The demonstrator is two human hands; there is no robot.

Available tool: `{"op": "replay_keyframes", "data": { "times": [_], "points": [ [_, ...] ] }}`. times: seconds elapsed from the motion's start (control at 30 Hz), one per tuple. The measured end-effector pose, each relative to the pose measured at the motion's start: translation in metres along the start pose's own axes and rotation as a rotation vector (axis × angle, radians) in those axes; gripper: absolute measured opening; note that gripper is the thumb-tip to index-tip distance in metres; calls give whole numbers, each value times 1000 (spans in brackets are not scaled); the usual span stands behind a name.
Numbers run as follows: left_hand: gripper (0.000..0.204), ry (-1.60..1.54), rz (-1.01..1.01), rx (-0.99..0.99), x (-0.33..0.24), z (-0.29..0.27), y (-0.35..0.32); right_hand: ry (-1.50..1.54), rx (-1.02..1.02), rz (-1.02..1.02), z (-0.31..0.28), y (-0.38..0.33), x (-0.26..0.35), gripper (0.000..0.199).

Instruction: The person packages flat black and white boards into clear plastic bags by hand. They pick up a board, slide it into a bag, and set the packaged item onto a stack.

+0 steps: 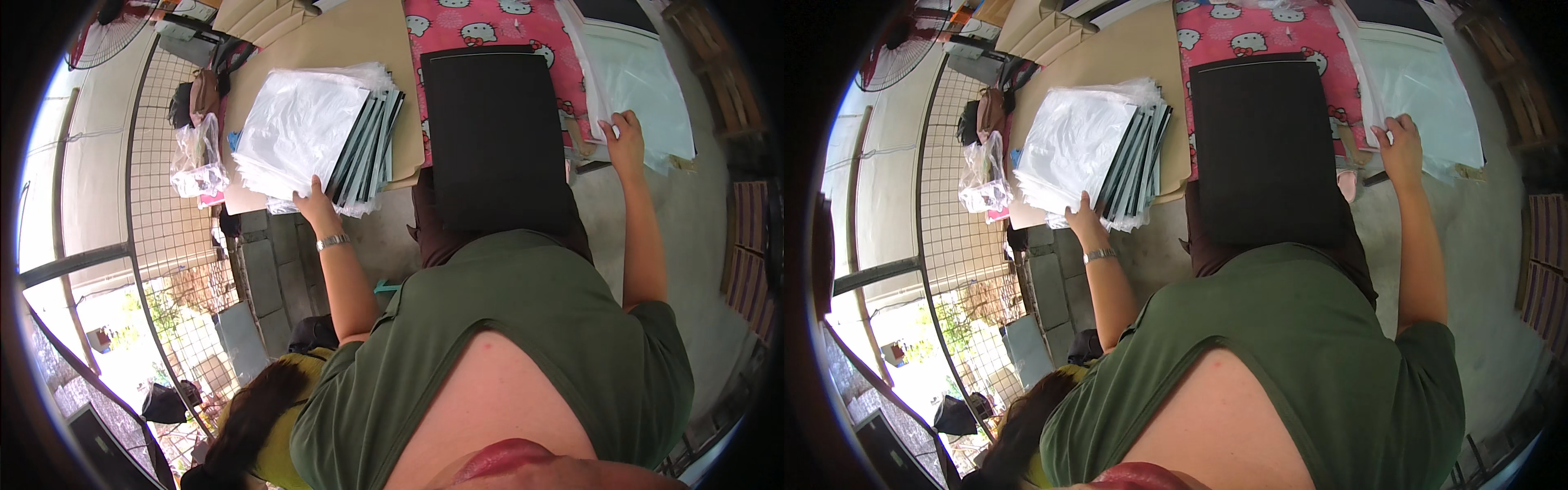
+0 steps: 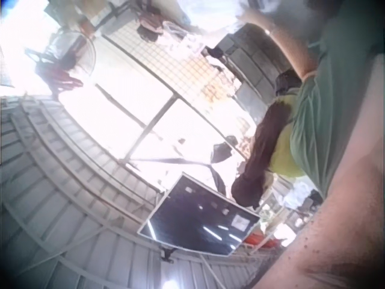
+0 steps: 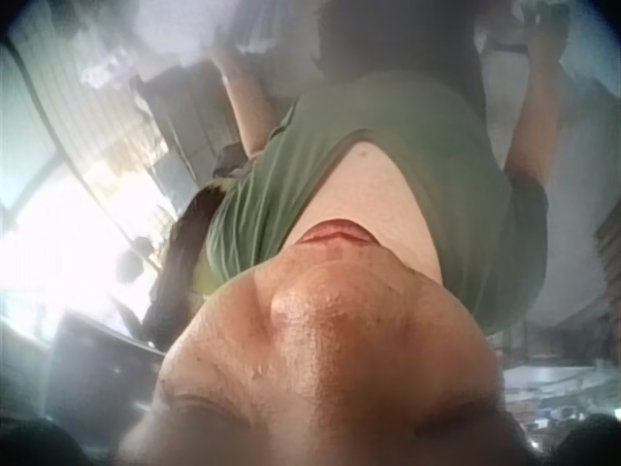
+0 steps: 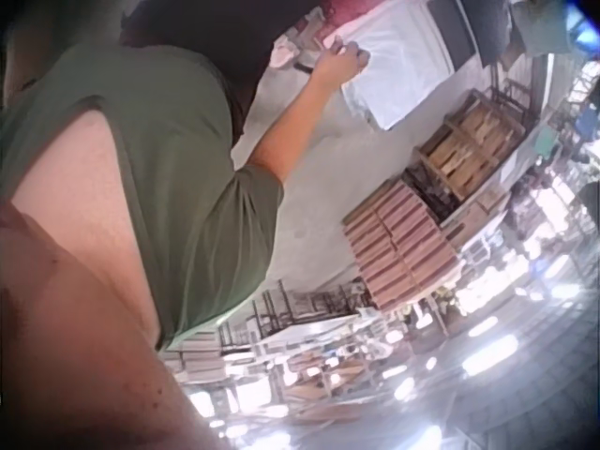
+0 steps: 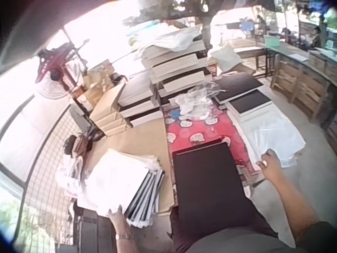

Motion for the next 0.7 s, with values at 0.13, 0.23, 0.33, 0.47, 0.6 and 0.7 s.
{"op": "replay_keyframes", "data": {
  "times": [0.13,0.23,0.33,0.47,0.6,0.7],
  "points": [
    [71,993,294,-270,-38,26,-69,237,-81,-327,6,-2,-15,17],
    [52,972,640,-93,-36,43,-105,126,207,-140,25,1,7,20],
    [36,899,950,143,-48,77,-149,264,143,-41,32,-7,3,24],
    [36,633,1207,636,-56,117,-190,266,152,-180,33,-4,22,24],
    [52,408,1304,867,-77,167,-217,422,492,-164,34,-17,66,22],
    [54,360,1292,1193,-88,189,-218,458,597,-358,24,-45,116,25]
  ]
}}
Point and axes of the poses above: each hand's wrist, its own y-axis towards the middle knuckle, its own z-axis out of the palm, x = y × z, the point moved 1 cm from there along y, towards the middle knuckle, and after that the axes turned 12 degrees about y, right-handed, at the moved point
